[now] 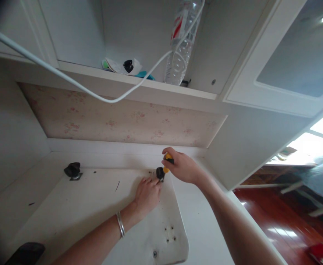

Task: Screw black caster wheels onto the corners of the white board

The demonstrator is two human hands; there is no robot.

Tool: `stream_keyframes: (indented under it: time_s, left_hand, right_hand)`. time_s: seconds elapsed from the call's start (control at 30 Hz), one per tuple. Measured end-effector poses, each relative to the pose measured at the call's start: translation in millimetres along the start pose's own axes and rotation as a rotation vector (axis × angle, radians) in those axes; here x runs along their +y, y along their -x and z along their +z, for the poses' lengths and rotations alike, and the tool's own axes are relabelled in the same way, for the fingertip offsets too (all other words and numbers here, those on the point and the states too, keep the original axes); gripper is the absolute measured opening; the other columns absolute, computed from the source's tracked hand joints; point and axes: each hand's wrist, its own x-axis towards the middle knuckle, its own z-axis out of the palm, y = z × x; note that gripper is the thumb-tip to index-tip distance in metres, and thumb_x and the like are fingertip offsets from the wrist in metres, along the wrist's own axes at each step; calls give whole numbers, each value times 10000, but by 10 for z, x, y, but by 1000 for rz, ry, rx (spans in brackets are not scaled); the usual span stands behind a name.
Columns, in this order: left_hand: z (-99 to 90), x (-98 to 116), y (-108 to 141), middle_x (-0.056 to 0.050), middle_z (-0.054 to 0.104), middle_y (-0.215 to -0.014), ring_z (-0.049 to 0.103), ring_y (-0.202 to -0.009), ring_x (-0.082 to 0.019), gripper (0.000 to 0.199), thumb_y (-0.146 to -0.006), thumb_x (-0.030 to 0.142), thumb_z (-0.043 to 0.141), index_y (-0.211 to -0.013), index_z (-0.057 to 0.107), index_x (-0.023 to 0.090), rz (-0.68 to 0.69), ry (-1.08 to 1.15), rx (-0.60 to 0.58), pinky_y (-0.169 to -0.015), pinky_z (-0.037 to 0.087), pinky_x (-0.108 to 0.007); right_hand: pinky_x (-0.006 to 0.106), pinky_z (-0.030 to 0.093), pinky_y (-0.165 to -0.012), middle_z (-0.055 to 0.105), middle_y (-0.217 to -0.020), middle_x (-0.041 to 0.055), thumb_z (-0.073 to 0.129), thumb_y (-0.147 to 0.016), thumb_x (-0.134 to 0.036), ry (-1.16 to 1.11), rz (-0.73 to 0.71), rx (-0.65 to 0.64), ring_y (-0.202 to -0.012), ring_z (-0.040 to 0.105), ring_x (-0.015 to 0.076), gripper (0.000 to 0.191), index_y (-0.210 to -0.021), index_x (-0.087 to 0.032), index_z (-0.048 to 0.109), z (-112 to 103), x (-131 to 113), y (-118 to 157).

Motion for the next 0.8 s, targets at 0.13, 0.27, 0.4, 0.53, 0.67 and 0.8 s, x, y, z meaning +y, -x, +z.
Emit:
stream_keyframes:
  time_s: [0.13,0.27,0.4,0.53,0.67,0.8]
  left_hand:
    - [-11,-2,-2,-97,717,-975,630,-932,-243,270,-933,154,449,-917,717,180,1,4,-1,-868,430,-419]
    - [-16,-9,-7,-91,720,-970,635,-910,-241,255,-926,156,462,-948,714,187,2,8,-6,-866,432,-431]
    - [-12,0,-1,-92,717,-968,633,-917,-247,243,-908,137,478,-942,714,181,1,11,-10,-861,432,-438]
    - [-19,5,4,-103,714,-976,633,-929,-253,264,-915,132,456,-948,715,178,-5,18,-14,-860,435,-445]
    - [-43,3,-30,-112,717,-952,642,-914,-254,280,-930,149,442,-933,721,170,-8,17,-28,-860,443,-442]
    - [-214,100,58,-101,718,-976,651,-903,-256,268,-928,152,442,-948,708,177,-9,14,-44,-833,462,-437]
  right_hand:
    - [327,425,-695,686,-1062,92,424,-951,-506,29,39,42,-841,650,235,351,-1140,-229,527,-5,6,4]
    - [281,426,-685,698,-1021,32,471,-944,-434,12,-11,-12,-821,655,185,295,-1181,-263,505,-23,5,-1]
    - [332,411,-654,698,-975,94,447,-934,-544,76,72,41,-816,657,264,362,-1076,-228,552,-21,-2,-1]
    - [296,437,-710,687,-1096,54,466,-946,-466,40,15,-2,-889,662,208,366,-1255,-271,461,-20,-1,12]
    - [359,445,-707,711,-953,70,464,-930,-511,53,41,10,-831,670,269,305,-1062,-251,552,-13,2,-2]
    - [381,470,-774,687,-1105,111,465,-922,-505,-22,2,15,-957,663,276,405,-1218,-230,480,12,8,-12]
